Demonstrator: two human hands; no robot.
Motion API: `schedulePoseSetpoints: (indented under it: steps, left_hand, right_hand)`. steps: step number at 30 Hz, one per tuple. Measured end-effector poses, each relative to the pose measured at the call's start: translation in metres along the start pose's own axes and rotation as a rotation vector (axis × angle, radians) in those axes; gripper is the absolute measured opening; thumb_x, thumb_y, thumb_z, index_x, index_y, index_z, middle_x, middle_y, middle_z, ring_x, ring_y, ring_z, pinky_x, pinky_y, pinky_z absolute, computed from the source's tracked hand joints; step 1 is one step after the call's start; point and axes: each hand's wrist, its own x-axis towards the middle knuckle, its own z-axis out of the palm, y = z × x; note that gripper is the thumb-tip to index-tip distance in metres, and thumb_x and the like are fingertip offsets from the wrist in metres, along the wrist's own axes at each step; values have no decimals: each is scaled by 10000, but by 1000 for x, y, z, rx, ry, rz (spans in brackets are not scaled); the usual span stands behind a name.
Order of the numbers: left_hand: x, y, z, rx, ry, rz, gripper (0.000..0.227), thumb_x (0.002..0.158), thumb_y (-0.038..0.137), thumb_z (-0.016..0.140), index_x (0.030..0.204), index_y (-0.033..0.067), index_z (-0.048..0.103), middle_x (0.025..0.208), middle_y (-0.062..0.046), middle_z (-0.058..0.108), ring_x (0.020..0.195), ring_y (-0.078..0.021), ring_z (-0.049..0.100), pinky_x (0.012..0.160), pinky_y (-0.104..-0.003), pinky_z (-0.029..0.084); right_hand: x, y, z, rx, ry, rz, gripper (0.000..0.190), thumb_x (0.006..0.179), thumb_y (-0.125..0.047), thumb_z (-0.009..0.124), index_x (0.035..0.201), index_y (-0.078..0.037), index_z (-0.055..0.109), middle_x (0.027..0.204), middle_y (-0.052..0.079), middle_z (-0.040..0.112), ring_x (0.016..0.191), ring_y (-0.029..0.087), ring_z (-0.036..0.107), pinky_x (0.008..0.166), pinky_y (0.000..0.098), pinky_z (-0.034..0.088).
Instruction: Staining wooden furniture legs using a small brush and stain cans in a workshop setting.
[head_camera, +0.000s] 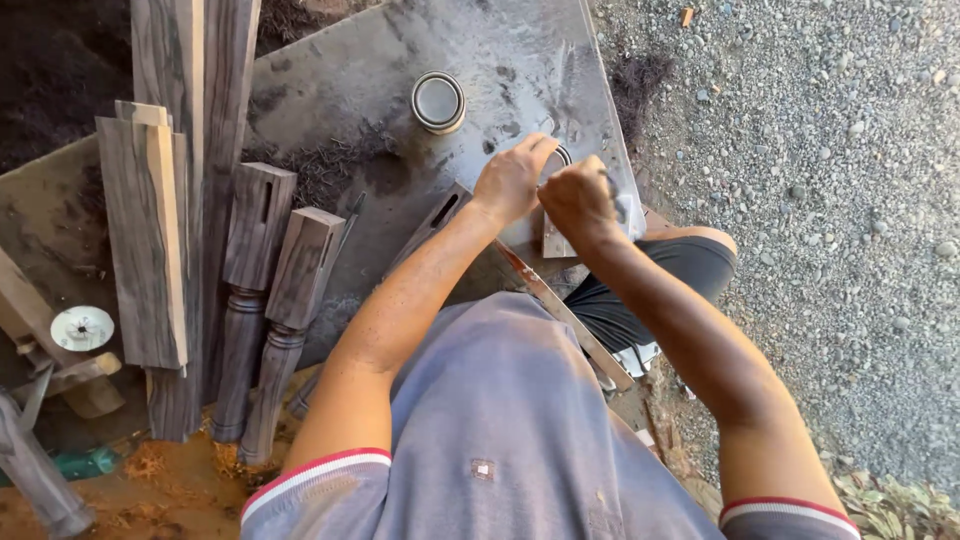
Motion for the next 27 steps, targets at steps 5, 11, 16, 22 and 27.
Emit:
schedulePoseSetpoints:
  steps: [5, 11, 16, 22, 27]
  left_hand:
    - [-3, 2, -10, -53, 6, 44, 711, 714, 253, 921, 1319, 95, 582, 1346, -101, 613, 1181, -313, 653, 978, -402, 551]
    - [2, 8, -15, -21, -61, 24, 795, 659, 312, 943, 1317, 98, 551, 1351, -91, 601, 1175, -313, 649, 966, -400, 550]
    - [11, 11, -21, 13, -181, -41, 782, 691, 282, 936, 1319, 106, 506, 1343, -92, 604, 1189, -328, 636, 977, -418, 539]
    - [15, 4, -19, -39, -216, 66, 908, 643, 204, 925, 1389, 93, 421, 1362, -131, 580, 1232, -356, 598, 989, -447, 512]
    - [1, 15, -15, -42, -95, -47, 1038, 604, 322, 962, 1413, 52, 371, 1378, -182, 518, 1273, -372, 555, 1031, -447, 493]
  right_hand:
    - [4, 21, 4, -101, -62, 31, 188, 865, -200, 699, 680, -203, 737, 633, 7, 704, 552, 156, 658, 580, 380, 419]
    - [-25, 72, -29, 662, -111, 342, 175, 840, -432, 790, 974, -327, 833, 758, 65, 747, 694, 271, 704, 639, 415, 560]
    - [-31, 59, -7, 648, 100, 326, 163, 907, -415, 747, 1012, -329, 837, 800, 35, 764, 679, 210, 693, 694, 386, 526]
    - [-27, 55, -22, 374, 124, 219, 168, 1005, -297, 674, 924, -292, 820, 736, -7, 752, 542, 154, 638, 641, 347, 438]
    - [-23, 58, -20, 295, 78, 192, 226, 1025, -264, 651, 850, -251, 793, 671, -19, 719, 527, 145, 626, 629, 346, 436]
